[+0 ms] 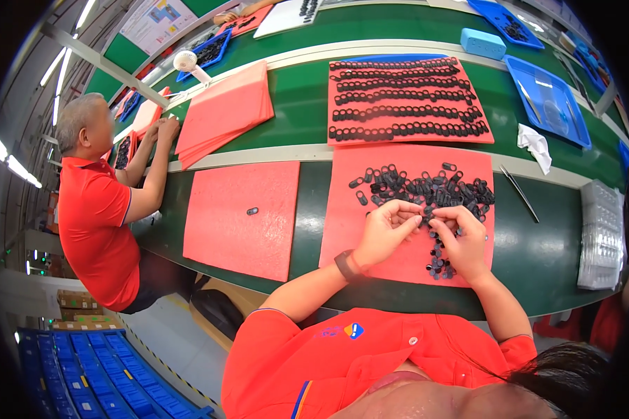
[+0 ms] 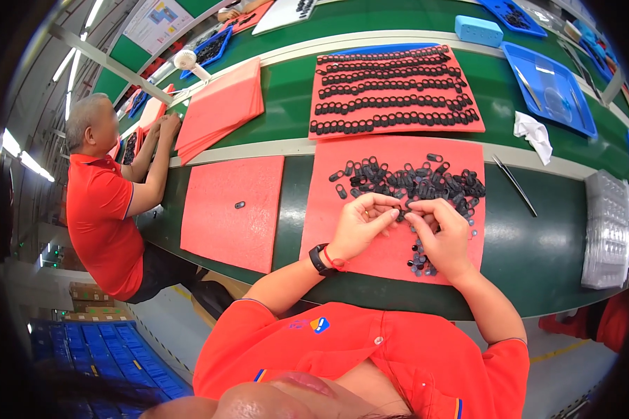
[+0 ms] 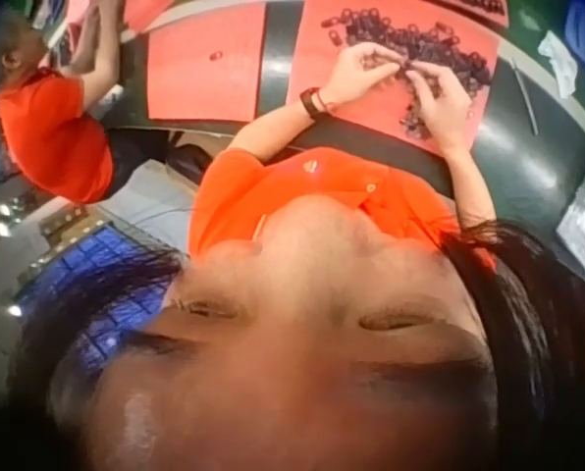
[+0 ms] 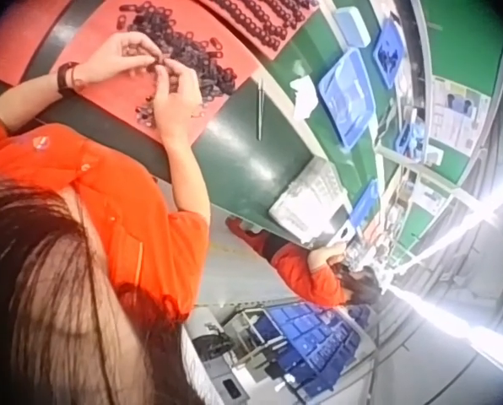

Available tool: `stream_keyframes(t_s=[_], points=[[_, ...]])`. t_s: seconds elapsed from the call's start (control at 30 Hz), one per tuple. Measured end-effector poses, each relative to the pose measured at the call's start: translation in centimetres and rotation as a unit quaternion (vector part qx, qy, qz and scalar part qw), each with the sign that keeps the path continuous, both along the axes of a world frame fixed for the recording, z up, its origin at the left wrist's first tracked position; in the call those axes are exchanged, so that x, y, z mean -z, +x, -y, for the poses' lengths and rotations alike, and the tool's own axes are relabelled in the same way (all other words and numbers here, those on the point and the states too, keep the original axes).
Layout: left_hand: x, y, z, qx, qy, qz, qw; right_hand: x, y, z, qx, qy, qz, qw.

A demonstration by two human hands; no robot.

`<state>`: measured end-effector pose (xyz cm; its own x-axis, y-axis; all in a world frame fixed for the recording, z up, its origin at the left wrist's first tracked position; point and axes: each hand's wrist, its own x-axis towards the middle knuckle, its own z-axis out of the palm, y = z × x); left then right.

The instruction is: The person assembles small black plastic components by hand at a factory workbench.

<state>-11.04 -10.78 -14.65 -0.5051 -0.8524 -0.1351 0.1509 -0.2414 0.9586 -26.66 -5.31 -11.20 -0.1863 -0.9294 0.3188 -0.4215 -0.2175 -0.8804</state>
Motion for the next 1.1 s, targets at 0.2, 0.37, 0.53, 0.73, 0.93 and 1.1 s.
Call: stream_keyframes(t_s=[0.2,0.37,0.53,0.73,0.93,1.1], points=[[-0.3,0.0,0.1,0.000,0.002,-0.033,0.999,0.7,-0.1,0.0,-0.008,0.007,0.017,1.000],[-1.5,0.2,0.1,0.003,-0.005,-0.015,1.000,0.5,-0.2,0.1,-0.017,0.008,0.025,1.000],[-1.4,0.5,0.5,0.002,-0.017,0.002,1.000,0.7,-0.4,0.2,-0.020,0.030,0.043,0.998],[-1.5,0.2,0.6,0.006,-0.013,0.000,1.000,1.2,-0.5,0.0,-0.024,0.027,0.026,0.999],[-1.7,0.2,0.1,0.009,0.016,-0.002,1.000,1.4,-0.3,0.0,-0.014,0.044,0.035,0.998],[-1.7,0.4,0.1,0.013,0.011,-0.002,1.000,1.5,-0.3,0.0,-0.017,0.042,0.039,0.998]])
